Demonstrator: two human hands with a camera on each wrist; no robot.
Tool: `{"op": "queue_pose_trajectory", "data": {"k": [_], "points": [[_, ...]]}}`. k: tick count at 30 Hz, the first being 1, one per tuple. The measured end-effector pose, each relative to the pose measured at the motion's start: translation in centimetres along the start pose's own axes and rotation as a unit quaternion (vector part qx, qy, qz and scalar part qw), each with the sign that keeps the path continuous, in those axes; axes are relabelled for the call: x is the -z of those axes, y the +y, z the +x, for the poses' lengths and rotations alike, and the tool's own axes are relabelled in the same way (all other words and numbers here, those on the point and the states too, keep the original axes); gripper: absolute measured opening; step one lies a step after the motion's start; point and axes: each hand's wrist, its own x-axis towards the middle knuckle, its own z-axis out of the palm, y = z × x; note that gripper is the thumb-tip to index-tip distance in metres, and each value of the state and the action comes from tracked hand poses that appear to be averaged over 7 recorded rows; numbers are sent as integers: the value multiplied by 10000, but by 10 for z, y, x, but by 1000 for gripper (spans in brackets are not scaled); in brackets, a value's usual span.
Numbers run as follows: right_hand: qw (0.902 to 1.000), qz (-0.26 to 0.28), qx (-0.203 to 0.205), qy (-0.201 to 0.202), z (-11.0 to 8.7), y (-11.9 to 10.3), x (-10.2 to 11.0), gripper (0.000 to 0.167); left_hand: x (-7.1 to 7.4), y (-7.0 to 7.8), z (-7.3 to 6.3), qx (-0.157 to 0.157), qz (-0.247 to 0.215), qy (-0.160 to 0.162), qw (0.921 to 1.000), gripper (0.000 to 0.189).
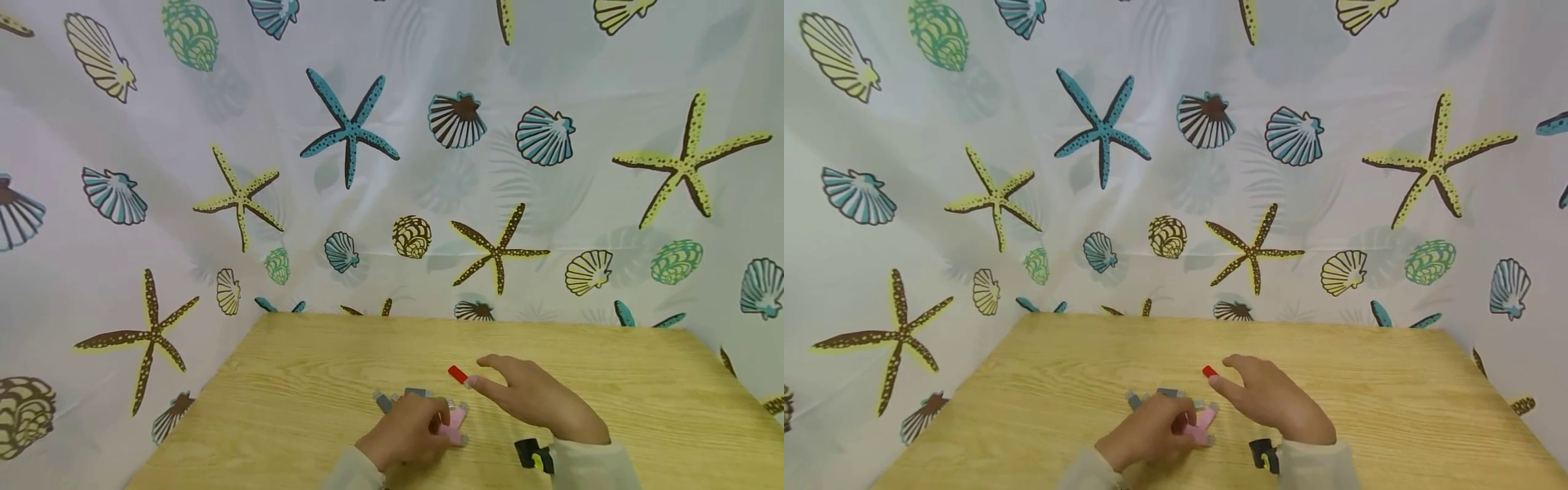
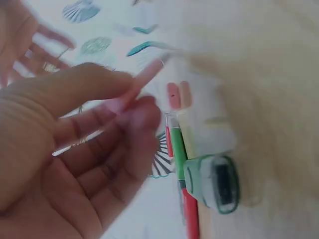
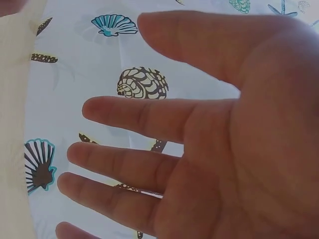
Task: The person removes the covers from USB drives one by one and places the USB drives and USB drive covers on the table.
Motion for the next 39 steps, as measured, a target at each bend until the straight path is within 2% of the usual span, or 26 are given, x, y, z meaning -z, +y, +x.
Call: {"op": "queue_pose_trajectory", "data": {"k": [2, 3, 6, 8, 11, 14, 17, 21, 27, 30, 33, 37, 39], "points": [[10000, -20, 60, 57, 2, 0, -1, 53, 7, -3, 1, 42, -850, 83, 9963, 10], [9999, -33, 103, 103, 3, 1, -1, 52, 10, -5, 1, 106, -1311, 138, 9912, 8], [9995, -34, 179, 273, 5, 2, -2, 48, 21, -5, 4, 250, -2492, 444, 9671, 9], [9990, -9, 211, 386, 7, 2, -3, 46, 29, -2, 5, 297, -3129, 667, 9470, 14], [9981, 48, 264, 563, 9, 3, -3, 42, 42, 6, 9, 256, -3827, 906, 9190, 20], [9959, 91, 425, 795, 10, 2, -1, 34, 53, 16, 13, 84, -4035, 1064, 9087, 22], [9924, 358, 674, 962, 10, 1, 0, 27, 61, 25, 14, -155, -3999, 1215, 9083, 20], [9833, 1167, 1035, 941, 9, -1, 2, 25, 70, 35, 13, -293, -3928, 1323, 9096, 20], [9660, 2168, 1332, 460, 7, -6, 2, 28, 76, 46, 4, -380, -3800, 1246, 9158, 19], [9619, 2320, 1399, 360, 6, -10, 0, 29, 75, 50, 1, -496, -3758, 1177, 9179, 18], [9586, 2352, 1508, 553, 5, -16, -4, 29, 74, 55, -1, -541, -3731, 1216, 9182, 18], [9545, 2338, 1651, 843, 6, -26, -11, 29, 74, 63, -2, -325, -3769, 1271, 9169, 17], [9548, 2310, 1598, 969, 6, -30, -15, 31, 73, 66, -2, -152, -3765, 1252, 9178, 24]]}}
